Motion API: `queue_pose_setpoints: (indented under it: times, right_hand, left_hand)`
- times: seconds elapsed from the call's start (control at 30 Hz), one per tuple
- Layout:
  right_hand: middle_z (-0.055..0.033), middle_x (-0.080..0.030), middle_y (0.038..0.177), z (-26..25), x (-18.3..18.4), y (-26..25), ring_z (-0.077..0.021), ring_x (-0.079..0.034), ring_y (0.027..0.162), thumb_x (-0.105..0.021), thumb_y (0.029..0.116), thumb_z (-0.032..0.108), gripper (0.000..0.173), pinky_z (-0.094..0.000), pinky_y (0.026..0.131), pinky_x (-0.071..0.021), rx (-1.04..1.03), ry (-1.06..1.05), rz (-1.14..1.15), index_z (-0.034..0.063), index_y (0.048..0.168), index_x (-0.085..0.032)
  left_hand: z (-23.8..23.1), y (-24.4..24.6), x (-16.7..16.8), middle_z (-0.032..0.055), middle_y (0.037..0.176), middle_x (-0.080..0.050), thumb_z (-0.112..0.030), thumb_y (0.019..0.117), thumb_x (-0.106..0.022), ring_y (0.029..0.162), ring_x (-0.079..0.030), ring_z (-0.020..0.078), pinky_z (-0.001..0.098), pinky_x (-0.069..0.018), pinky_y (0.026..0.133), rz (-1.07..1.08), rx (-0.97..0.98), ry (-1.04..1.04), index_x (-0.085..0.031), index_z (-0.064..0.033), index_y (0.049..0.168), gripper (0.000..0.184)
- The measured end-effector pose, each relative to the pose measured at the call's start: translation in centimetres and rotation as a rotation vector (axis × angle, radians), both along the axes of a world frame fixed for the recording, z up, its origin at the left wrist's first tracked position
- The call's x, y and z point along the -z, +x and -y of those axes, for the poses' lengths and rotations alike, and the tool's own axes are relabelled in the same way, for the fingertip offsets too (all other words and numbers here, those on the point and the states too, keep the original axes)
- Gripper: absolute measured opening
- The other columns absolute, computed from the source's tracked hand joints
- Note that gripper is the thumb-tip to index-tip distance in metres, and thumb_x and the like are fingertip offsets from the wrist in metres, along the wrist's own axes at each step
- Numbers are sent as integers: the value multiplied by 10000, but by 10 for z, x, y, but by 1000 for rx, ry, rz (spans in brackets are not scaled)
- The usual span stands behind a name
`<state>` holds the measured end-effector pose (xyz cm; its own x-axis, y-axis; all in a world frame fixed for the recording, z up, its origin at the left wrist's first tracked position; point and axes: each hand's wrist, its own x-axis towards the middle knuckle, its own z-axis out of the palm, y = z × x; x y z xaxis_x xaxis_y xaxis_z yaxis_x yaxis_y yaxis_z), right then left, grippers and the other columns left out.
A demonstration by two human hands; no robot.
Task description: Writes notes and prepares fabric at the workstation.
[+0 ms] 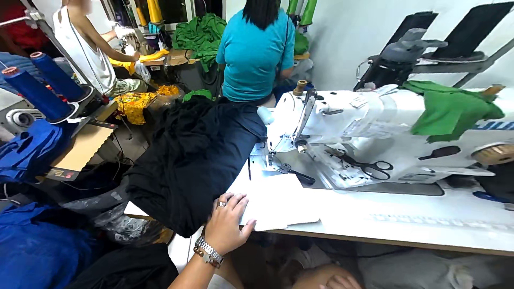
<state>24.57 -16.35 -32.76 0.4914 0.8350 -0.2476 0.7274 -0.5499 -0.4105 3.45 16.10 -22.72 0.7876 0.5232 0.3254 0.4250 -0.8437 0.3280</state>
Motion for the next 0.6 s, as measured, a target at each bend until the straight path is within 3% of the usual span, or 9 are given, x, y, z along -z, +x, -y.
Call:
queue_pose_setpoints:
  times: [0.1, 0.2, 0.27, 0.33, 0.47, 0.6]
  right_hand:
    - [-293, -627, 1289, -1, 19, 36, -529, -492, 1312, -569, 1014, 234, 336, -689, 1060, -413, 136, -43, 40, -17, 1190, -707]
    - [-273, -587, 1381, -29, 22, 50, -512, -423, 1392, -593, 1001, 234, 342, -693, 1075, -398, 233, -216, 23, 17, 1239, -706]
    - [-231, -571, 1435, -43, 16, 41, -492, -370, 1443, -588, 1004, 290, 374, -693, 1118, -349, 195, -324, -10, 54, 1267, -709]
    - [-210, -597, 1415, -47, 5, 24, -481, -397, 1427, -598, 997, 302, 364, -697, 1126, -329, 76, -359, -28, 65, 1240, -729]
    - [-190, -680, 1274, -26, 0, -4, -436, -534, 1311, -612, 977, 275, 305, -659, 1087, -397, -109, -197, -8, 86, 1157, -771]
    - [-232, -696, 1192, -5, 14, 3, -475, -559, 1247, -631, 970, 267, 306, -650, 1085, -402, 42, 52, 34, 11, 1078, -759]
  left_hand:
    - [0, 0, 2, -104, 1517, -523, -630, 977, -497, 1462, -390, 184, 482, -349, 1179, -12, 3, -4, -629, -271, 1404, 574]
    - [-1, 1, 2, -120, 1521, -518, -636, 983, -478, 1472, -379, 168, 486, -322, 1197, -38, -1, -15, -616, -285, 1418, 576]
    - [-1, 1, 2, -127, 1528, -510, -647, 989, -454, 1480, -367, 164, 484, -299, 1212, -58, -7, -26, -607, -293, 1428, 584]
    - [0, 0, 2, -131, 1532, -506, -648, 992, -443, 1482, -363, 159, 477, -295, 1214, -62, -8, -31, -604, -294, 1431, 586]
    - [-1, 1, 2, -113, 1506, -539, -627, 988, -477, 1458, -401, 173, 474, -318, 1199, -33, -6, -12, -622, -273, 1413, 572]
    - [0, 0, 2, -115, 1506, -536, -629, 977, -497, 1448, -412, 173, 480, -341, 1180, -32, -10, 13, -623, -275, 1412, 576]
